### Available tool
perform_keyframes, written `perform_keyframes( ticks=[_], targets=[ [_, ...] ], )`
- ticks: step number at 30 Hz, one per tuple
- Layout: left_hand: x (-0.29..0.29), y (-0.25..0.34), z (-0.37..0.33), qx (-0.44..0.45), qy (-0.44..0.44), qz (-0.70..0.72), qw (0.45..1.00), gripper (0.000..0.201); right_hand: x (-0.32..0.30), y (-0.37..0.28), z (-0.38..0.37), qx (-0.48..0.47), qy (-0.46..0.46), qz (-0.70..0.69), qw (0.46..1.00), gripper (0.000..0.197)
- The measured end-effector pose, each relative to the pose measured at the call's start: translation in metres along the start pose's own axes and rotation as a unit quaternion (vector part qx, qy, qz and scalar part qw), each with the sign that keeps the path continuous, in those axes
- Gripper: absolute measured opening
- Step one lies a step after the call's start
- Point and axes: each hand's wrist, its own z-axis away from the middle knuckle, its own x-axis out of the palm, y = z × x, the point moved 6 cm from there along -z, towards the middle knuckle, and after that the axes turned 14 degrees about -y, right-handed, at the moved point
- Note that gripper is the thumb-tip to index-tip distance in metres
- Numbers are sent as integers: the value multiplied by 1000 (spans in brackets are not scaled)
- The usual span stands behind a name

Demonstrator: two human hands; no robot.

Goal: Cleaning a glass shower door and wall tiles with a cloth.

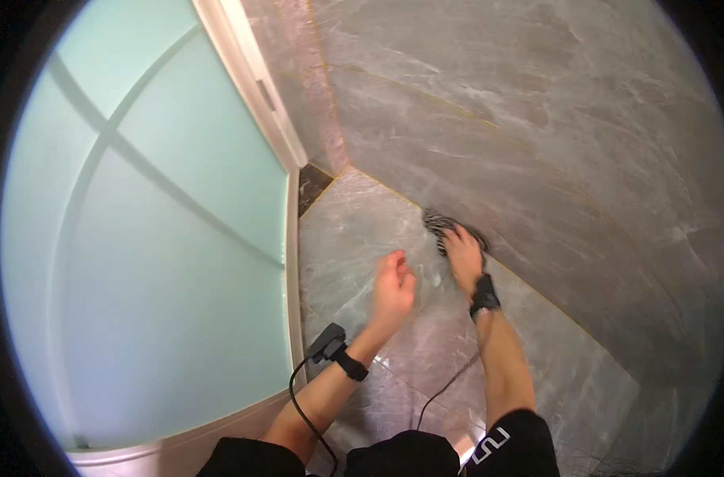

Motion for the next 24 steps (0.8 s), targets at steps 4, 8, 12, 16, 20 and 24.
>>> perform_keyframes(
  ticks=[4, 8, 12, 16, 20, 24],
  targets=[
    [23, -41, 7, -7, -14, 54, 998, 51, -42, -47, 58, 104, 17, -448, 888, 42],
    [50, -22, 12, 10, -122, 133, 984, 66, -35, -88, 101, 172, -134, -641, 735, 47],
    [81, -12, 2, -45, -304, 256, 917, 71, -54, -76, 127, 194, -82, -511, 833, 52],
    [63, 29, -56, 163, -278, -131, 937, 61, -77, -80, 139, 182, -32, -310, 933, 55],
    [-39, 164, -122, 408, 101, -294, 858, 50, -39, -69, 171, 171, -47, -218, 960, 58],
    [-139, 318, -157, 496, 331, -444, 669, 53, -25, -86, 185, 133, -61, -82, 986, 69]
  ],
)
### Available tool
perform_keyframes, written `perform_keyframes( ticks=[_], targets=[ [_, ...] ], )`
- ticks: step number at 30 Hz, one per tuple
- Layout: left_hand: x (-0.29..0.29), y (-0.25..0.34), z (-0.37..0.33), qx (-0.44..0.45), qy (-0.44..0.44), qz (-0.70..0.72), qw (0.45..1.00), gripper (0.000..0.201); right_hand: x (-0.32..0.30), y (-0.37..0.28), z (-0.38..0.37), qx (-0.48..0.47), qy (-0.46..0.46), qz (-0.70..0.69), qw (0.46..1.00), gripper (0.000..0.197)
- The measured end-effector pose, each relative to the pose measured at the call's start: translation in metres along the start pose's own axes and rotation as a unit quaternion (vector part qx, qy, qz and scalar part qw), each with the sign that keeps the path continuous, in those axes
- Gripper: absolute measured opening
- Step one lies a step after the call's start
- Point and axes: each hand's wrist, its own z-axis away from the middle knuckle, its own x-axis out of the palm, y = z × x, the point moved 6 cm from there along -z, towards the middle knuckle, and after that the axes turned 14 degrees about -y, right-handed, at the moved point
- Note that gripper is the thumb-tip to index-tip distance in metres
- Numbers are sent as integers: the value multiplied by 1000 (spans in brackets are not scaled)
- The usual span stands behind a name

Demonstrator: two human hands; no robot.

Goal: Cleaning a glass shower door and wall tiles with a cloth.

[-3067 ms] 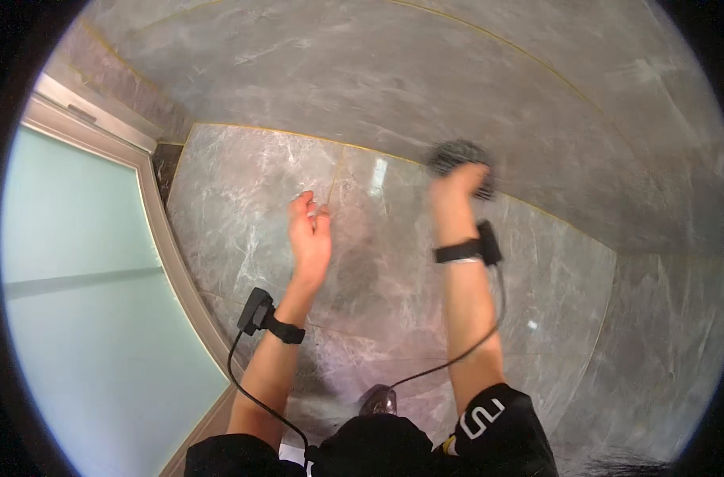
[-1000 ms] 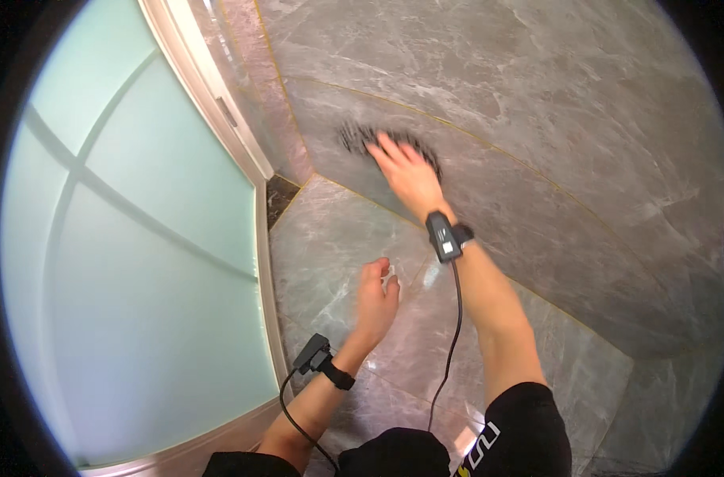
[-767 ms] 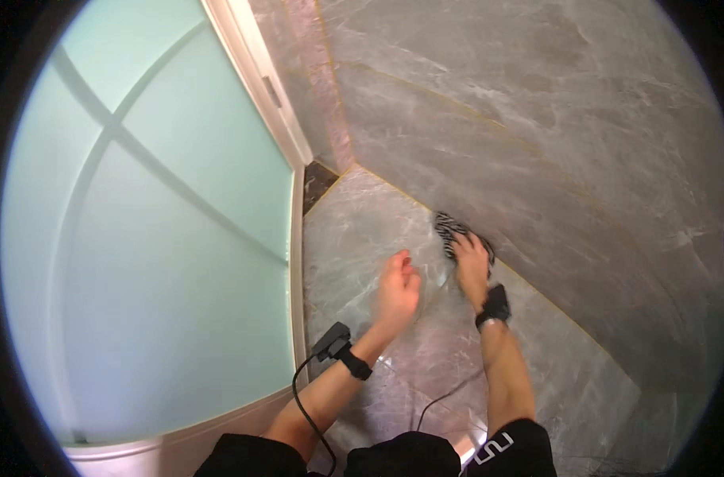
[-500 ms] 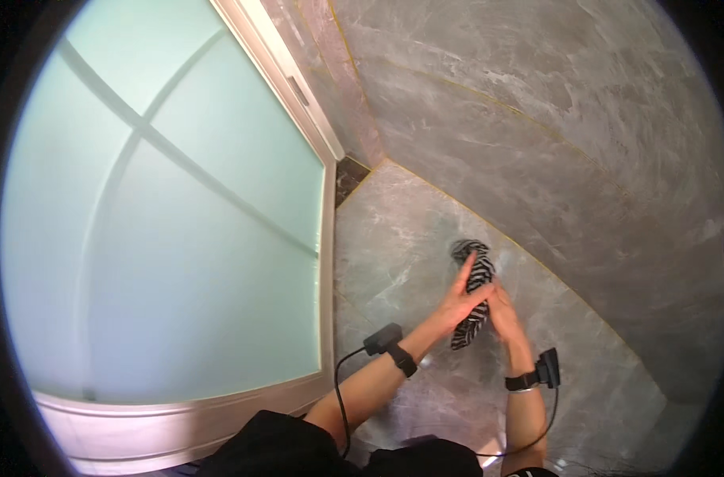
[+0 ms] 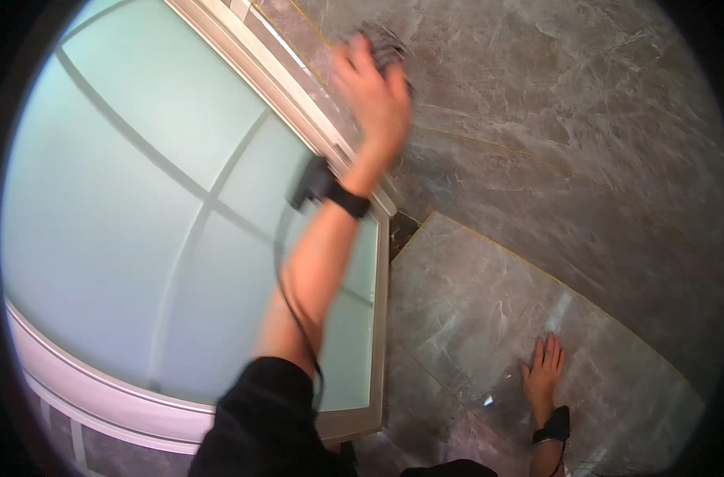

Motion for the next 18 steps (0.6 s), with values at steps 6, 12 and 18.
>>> perform_keyframes(
  ticks=[6, 12, 18],
  targets=[
    [7, -93, -116, -2, -216, -330, 919, 53, -3, -2, 1, 22, 6, 25, 999, 73],
    [66, -134, 3, 43, -184, -372, 909, 68, -5, -5, -8, 42, -4, 1, 999, 70],
    [139, -111, 211, -19, -355, -364, 861, 51, -2, -4, -12, 48, -8, 26, 998, 73]
  ],
)
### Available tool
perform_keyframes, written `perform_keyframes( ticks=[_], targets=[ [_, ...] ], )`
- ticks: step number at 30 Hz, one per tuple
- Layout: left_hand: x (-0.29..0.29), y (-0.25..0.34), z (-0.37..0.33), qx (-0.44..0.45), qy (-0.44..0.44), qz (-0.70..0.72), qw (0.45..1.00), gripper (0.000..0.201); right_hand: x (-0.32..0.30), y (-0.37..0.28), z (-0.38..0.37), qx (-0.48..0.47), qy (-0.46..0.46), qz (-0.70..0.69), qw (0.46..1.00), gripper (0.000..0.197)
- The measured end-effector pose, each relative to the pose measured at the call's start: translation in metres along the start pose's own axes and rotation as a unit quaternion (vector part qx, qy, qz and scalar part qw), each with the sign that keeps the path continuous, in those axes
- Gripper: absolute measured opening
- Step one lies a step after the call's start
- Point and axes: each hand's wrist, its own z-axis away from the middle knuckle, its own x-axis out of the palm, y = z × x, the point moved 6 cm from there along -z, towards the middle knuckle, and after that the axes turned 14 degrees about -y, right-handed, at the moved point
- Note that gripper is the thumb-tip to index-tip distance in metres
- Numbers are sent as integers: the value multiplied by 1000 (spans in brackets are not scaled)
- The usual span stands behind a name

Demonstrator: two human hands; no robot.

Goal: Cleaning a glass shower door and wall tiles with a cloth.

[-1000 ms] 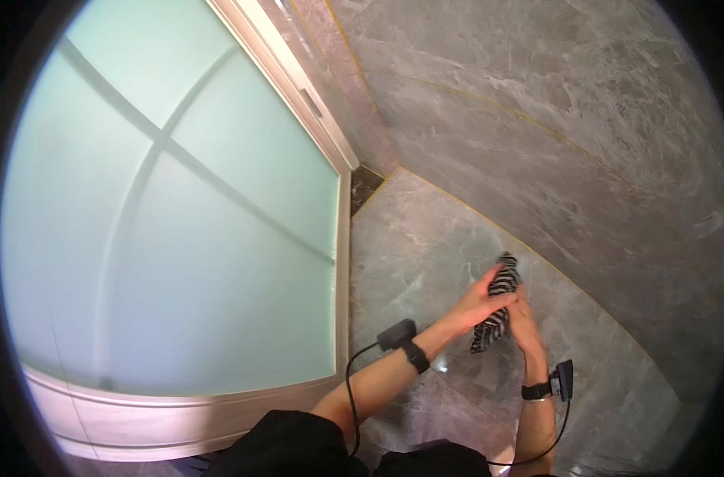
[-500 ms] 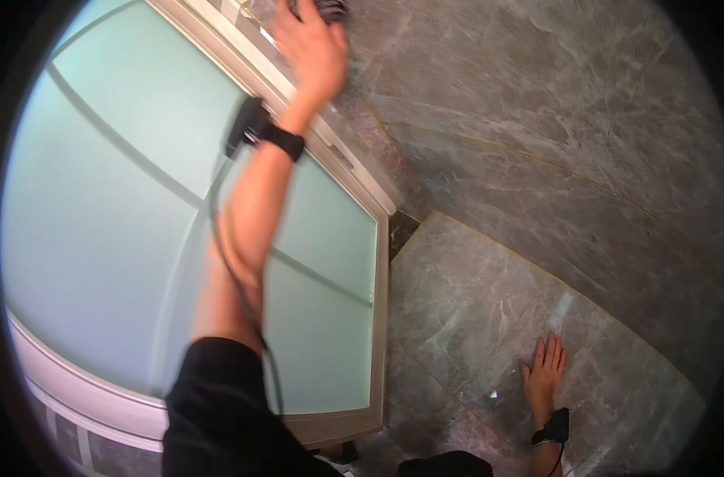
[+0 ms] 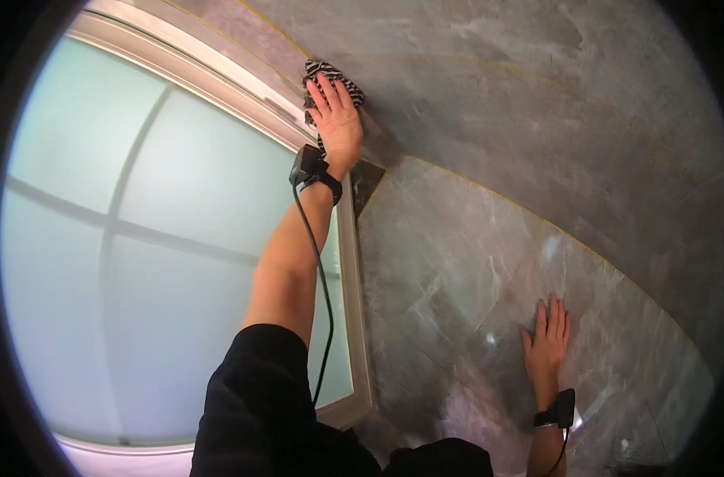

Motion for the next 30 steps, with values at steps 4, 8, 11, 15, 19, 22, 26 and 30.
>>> perform_keyframes(
  ticks=[4, 8, 11, 15, 19, 22, 26, 30],
  targets=[
    [26, 31, 32, 15, -34, 31, 999, 52, 3, 1, 0, 2, 9, 14, 1000, 73],
    [61, 62, 77, 51, -144, 116, 981, 52, 8, 5, 0, 10, -1, 28, 1000, 74],
    [102, 79, 104, 109, -190, 217, 951, 56, 9, 3, -2, 1, 9, 30, 1000, 74],
    [154, 86, 124, 137, -284, 346, 884, 65, 11, 3, -3, -3, 24, 33, 999, 72],
    [155, 93, 118, 142, -289, 401, 857, 64, 9, 4, -1, -7, 27, 36, 999, 72],
    [159, 98, 114, 61, -277, 432, 856, 61, 12, 2, -3, 6, 0, 54, 999, 71],
    [109, 147, 140, 103, -224, 449, 859, 54, 8, -2, -2, 7, 1, 47, 999, 69],
    [-4, 216, 178, 175, -161, 510, 826, 44, 6, -2, -1, 10, 2, 58, 998, 68]
  ],
)
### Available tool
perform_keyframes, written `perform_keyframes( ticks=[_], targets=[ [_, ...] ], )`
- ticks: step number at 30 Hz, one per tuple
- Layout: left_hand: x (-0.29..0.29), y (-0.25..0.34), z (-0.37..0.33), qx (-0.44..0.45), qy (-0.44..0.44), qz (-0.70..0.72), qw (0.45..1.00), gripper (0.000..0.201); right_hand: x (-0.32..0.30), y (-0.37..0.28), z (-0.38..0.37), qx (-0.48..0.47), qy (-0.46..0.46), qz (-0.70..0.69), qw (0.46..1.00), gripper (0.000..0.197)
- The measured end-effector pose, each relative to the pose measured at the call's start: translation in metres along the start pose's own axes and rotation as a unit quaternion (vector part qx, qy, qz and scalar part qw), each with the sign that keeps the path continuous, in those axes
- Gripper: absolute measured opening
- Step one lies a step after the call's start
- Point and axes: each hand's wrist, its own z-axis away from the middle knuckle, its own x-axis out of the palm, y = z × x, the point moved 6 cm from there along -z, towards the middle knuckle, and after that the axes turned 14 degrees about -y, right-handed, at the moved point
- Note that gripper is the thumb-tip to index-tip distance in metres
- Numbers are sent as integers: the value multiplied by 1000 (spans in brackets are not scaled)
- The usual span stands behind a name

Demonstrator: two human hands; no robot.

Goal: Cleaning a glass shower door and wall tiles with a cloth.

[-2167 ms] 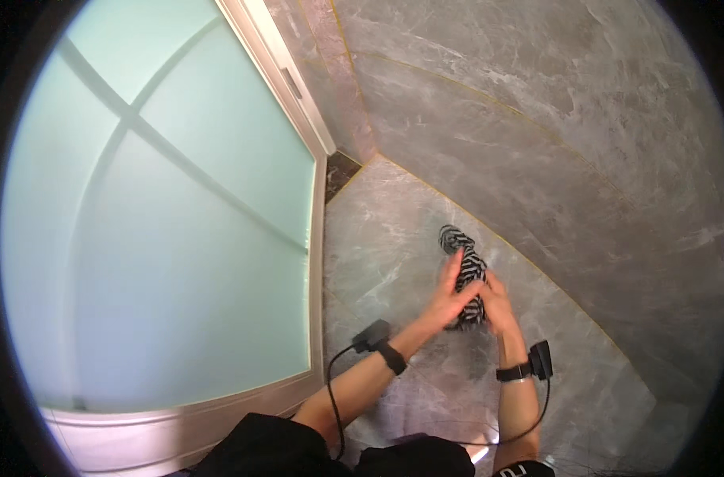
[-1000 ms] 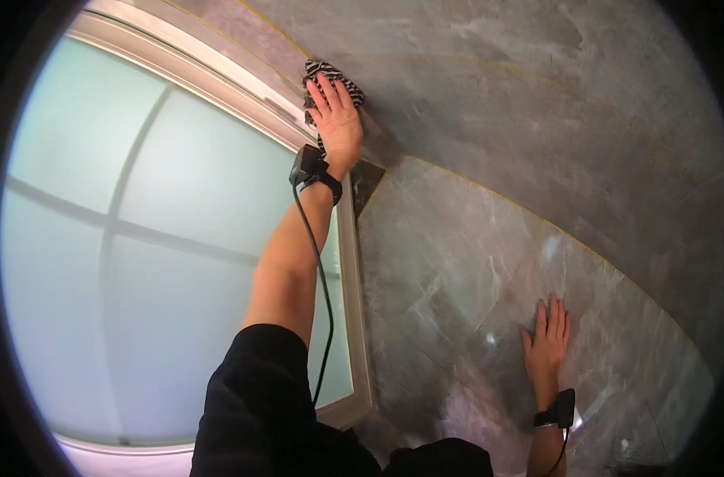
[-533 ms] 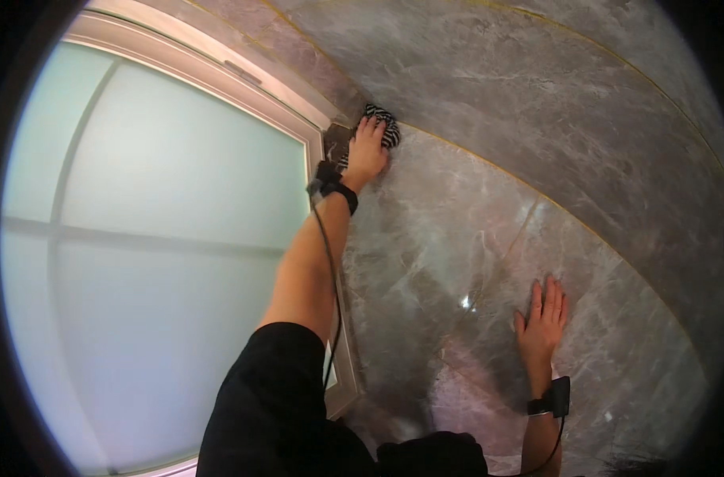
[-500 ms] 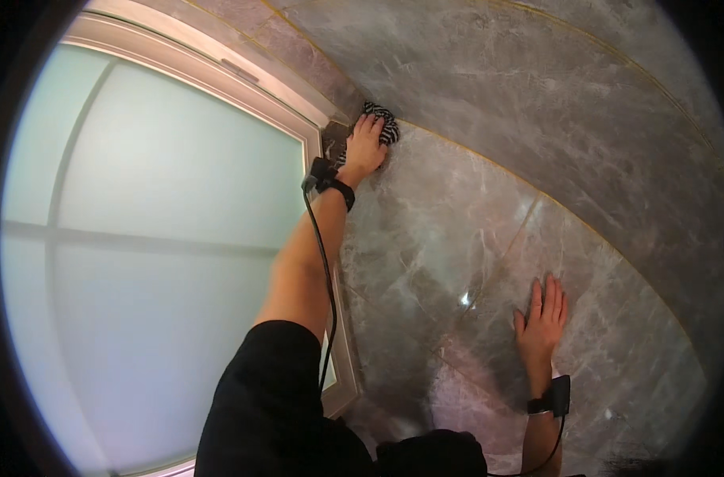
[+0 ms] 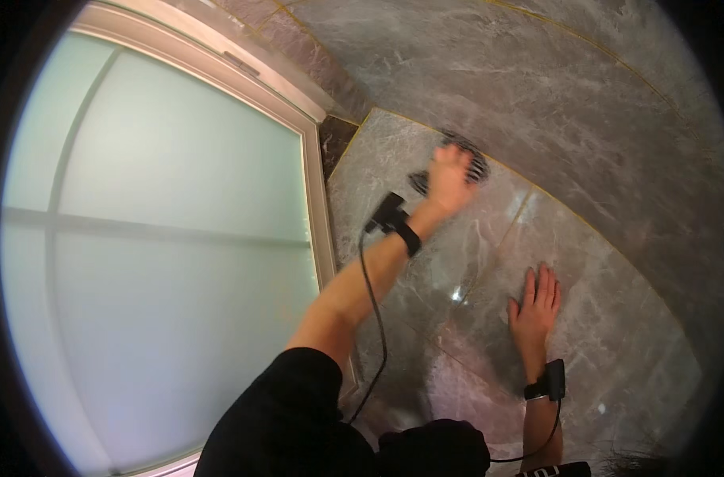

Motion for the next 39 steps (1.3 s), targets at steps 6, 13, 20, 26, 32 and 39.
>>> perform_keyframes(
  ticks=[6, 13, 20, 26, 32, 39],
  targets=[
    [34, 137, 40, 198, -122, 138, 963, 44, 9, 0, 1, -16, 17, -8, 1000, 67],
    [-46, -27, 37, -14, 79, -94, 992, 39, -2, -1, 3, -5, 19, -8, 1000, 64],
    [-59, -187, 24, -200, -65, -169, 963, 58, 2, -3, 1, -27, 28, -27, 999, 63],
    [-64, -171, 88, -316, -75, -164, 932, 50, 5, 6, 0, -8, 29, -19, 999, 63],
    [-58, -120, 163, -420, -58, -148, 893, 54, 8, 4, 0, -11, 60, -26, 998, 61],
    [-42, -6, 226, -466, -98, -114, 872, 60, 5, 6, 5, -29, 90, -40, 995, 55]
  ],
)
